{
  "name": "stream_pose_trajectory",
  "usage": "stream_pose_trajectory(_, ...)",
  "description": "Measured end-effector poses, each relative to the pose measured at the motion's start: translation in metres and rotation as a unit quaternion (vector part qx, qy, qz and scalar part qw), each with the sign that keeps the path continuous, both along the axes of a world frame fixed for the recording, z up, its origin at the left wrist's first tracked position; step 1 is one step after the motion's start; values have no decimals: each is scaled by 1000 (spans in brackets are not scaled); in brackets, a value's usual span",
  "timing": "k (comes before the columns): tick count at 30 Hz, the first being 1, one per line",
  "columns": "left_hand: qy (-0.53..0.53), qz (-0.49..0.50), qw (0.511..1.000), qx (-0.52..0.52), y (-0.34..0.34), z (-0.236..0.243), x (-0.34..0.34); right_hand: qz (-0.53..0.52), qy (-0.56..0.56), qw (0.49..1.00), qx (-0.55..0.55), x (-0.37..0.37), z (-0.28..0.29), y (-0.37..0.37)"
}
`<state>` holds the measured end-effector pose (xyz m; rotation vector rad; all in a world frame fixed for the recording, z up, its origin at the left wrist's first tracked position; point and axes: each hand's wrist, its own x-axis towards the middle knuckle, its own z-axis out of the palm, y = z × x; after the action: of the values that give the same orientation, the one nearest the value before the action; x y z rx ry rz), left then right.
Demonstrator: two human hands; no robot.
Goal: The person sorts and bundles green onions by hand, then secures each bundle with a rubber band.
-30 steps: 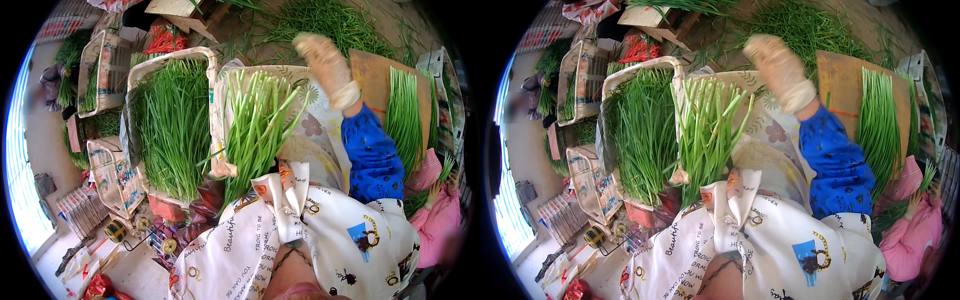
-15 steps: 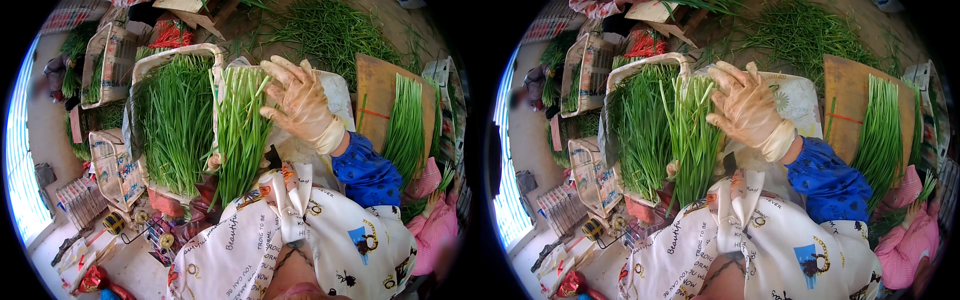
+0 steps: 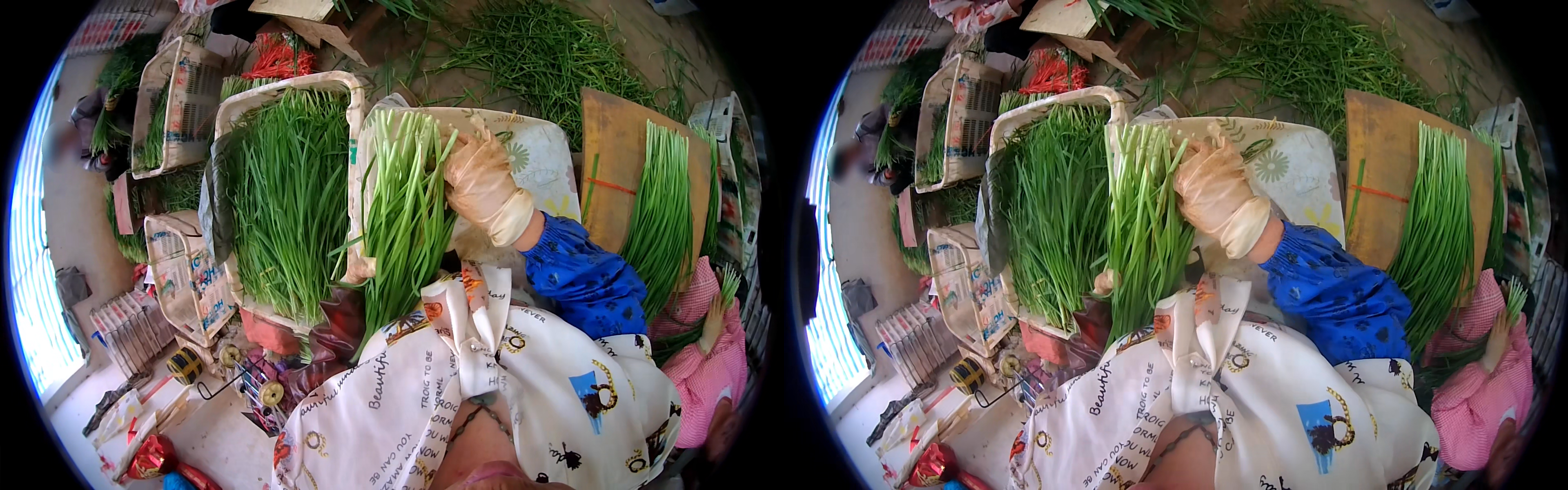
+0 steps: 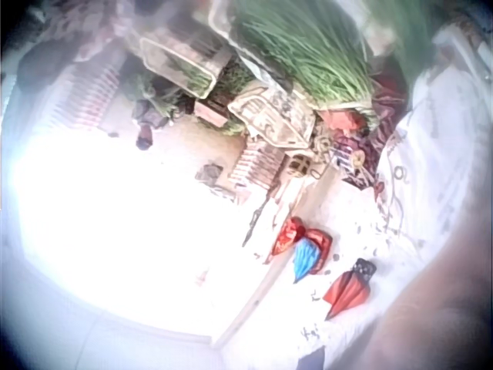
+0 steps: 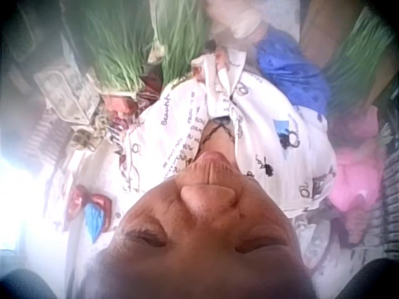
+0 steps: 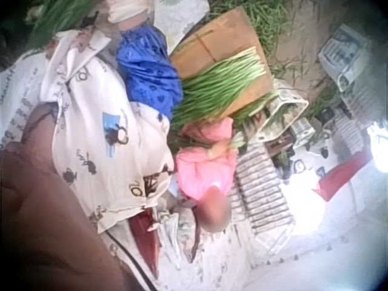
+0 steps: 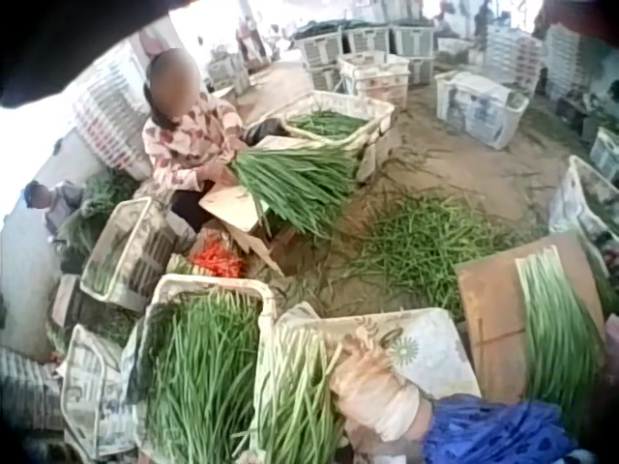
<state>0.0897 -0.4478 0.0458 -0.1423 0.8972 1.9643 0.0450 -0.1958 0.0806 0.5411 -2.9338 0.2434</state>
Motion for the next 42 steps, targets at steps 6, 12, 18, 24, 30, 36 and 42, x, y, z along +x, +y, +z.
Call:
stream_pose_trajectory(6,-3,1,1000,-5,0,2,2,-81,161,984,14,-42,-23,33)
stream_pose_trajectory(12,-2,-7,1000,-4,4,6,1,-343,215,913,47,-83,6,153)
stream_pose_trajectory(18,-11,7,1000,-9,-1,4,6,95,10,975,-203,-10,68,39)
stream_pose_trajectory(24,-18,4,1000,-6,2,0,5,17,-109,986,-123,0,50,4)
stream_pose_trajectory(30,-17,4,1000,-5,-1,2,6,21,-217,860,-462,-1,27,10)
stream_pose_trajectory(36,-14,1,1000,-6,-2,3,7,-28,-58,986,-154,8,33,-1)
stream_pose_trajectory(42,-15,-8,1000,-10,2,9,8,3,-35,989,-145,8,18,-5)
